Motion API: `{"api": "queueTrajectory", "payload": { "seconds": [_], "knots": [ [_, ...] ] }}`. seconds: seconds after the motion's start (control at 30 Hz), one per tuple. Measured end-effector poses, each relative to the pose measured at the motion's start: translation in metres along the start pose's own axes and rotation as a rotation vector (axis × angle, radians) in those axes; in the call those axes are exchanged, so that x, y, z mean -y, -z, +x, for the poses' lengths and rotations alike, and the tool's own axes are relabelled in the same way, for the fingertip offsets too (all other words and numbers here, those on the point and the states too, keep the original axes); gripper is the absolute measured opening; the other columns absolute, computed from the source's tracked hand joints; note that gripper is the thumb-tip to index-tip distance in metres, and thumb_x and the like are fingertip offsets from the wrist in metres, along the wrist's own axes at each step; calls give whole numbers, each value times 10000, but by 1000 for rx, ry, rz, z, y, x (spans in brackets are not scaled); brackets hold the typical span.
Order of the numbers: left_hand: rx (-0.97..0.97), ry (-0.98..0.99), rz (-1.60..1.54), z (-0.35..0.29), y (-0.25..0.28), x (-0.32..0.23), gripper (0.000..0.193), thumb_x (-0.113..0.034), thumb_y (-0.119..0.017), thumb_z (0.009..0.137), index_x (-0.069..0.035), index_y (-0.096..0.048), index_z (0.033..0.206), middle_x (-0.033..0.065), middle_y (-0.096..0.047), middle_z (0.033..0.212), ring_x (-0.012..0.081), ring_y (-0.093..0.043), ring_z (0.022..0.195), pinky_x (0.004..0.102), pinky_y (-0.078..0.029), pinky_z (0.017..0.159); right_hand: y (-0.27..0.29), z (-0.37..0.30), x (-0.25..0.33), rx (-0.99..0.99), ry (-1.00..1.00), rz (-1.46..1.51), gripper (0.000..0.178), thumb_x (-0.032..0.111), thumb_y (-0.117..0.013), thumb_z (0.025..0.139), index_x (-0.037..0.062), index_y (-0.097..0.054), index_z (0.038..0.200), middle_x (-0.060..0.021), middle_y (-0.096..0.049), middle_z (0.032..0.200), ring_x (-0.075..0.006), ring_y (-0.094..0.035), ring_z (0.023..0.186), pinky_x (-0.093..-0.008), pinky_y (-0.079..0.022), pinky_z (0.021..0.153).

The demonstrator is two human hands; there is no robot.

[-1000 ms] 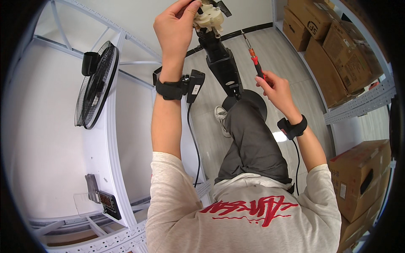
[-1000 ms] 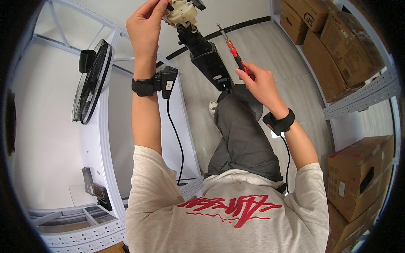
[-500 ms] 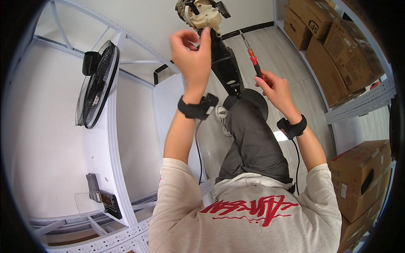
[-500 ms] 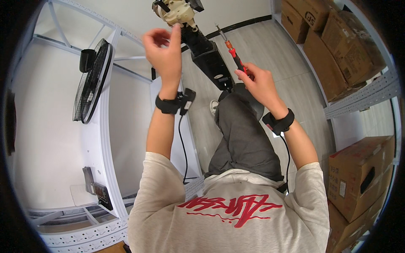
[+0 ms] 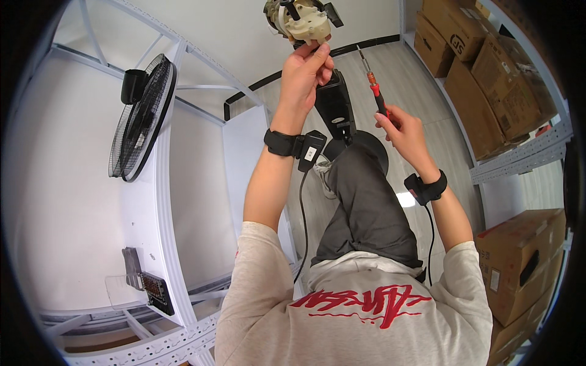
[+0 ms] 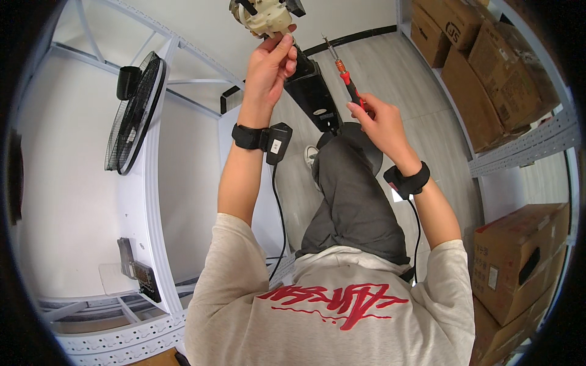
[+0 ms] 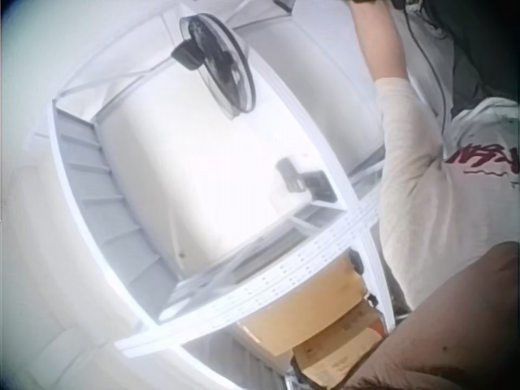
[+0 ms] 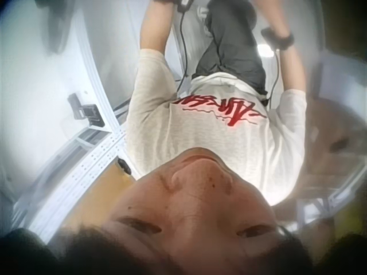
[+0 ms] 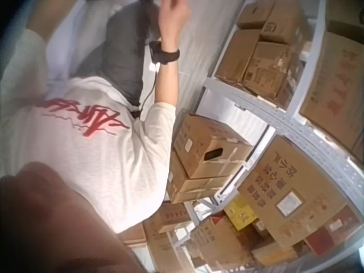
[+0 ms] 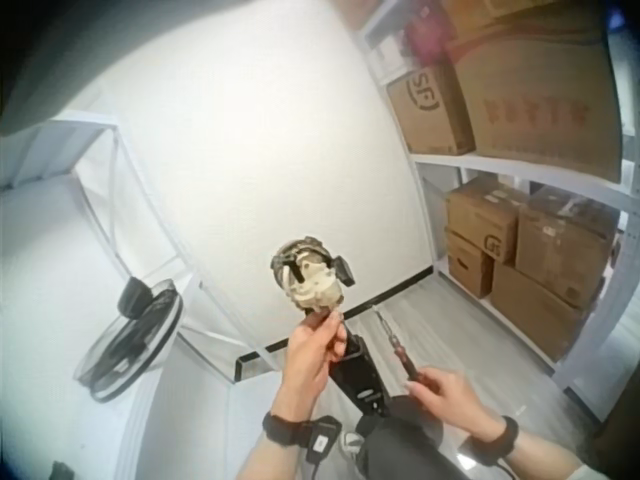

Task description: The person uses a screwdriver to tighten screws on a small mechanical component held in a clamp. They repeatedly insert and remove screws, adjust the component, and continue tightening multiple screws throughout the clip.

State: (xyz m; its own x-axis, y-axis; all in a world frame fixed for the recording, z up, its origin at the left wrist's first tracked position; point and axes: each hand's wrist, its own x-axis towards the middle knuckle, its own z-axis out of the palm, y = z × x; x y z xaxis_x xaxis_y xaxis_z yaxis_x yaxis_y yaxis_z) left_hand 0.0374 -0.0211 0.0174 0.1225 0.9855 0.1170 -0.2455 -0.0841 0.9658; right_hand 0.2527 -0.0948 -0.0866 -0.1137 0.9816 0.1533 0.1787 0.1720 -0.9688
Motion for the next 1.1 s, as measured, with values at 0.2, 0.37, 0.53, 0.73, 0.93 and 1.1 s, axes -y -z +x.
{"api": "queueTrajectory", "payload": {
  "seconds": [0.2, 0.37, 0.53, 0.73, 0.93, 1.1],
  "knots": [
    [-30, -86, 133, 0, 3, 3, 329, -228, -676, 966, -2, -637, 1202, 3, -611, 743, 60, -522, 557, 197, -398, 492, 2, -2, 2, -6, -6, -16, 263, 247, -685, 947, -2, -672, 1032, -75, -680, 695, -102, -575, 526, -268, -443, 512],
    [-40, -94, 160, -1, 4, 1, 340, -236, -668, 972, 6, -636, 1209, 7, -619, 746, 71, -543, 565, 205, -415, 507, 5, -3, -3, -4, -7, -25, 277, 258, -684, 947, -4, -670, 1035, -78, -685, 703, -102, -573, 524, -272, -442, 509],
    [-15, -108, 204, -5, -1, 0, 362, -254, -632, 993, 14, -614, 1237, 15, -621, 750, 95, -575, 587, 217, -435, 533, 6, -2, -2, -9, -11, -14, 285, 257, -688, 944, -6, -671, 1053, -81, -689, 709, -105, -576, 525, -272, -447, 515],
    [1, -121, 187, -11, 13, -2, 374, -269, -567, 1026, 21, -583, 1261, 42, -638, 808, 106, -602, 661, 237, -464, 594, 1, 0, 1, 9, 8, -15, 288, 251, -688, 944, -8, -671, 1071, -77, -690, 722, -114, -590, 539, -274, -456, 527],
    [-25, -182, 265, -19, 14, 11, 490, -219, -554, 1034, 99, -408, 1377, 212, -664, 1121, 255, -691, 959, 322, -562, 831, -8, 4, -1, 20, 51, -49, 278, 250, -688, 945, -4, -674, 1057, -68, -648, 678, -126, -582, 538, -288, -449, 528],
    [16, -120, -37, -17, 4, 2, 422, -187, -533, 1038, 103, -436, 1330, 258, -608, 1230, 330, -647, 1133, 393, -556, 974, -13, 7, -4, 31, 66, -52, 279, 258, -690, 944, -4, -678, 1040, -66, -618, 648, -124, -574, 533, -292, -435, 522]
  ]
}}
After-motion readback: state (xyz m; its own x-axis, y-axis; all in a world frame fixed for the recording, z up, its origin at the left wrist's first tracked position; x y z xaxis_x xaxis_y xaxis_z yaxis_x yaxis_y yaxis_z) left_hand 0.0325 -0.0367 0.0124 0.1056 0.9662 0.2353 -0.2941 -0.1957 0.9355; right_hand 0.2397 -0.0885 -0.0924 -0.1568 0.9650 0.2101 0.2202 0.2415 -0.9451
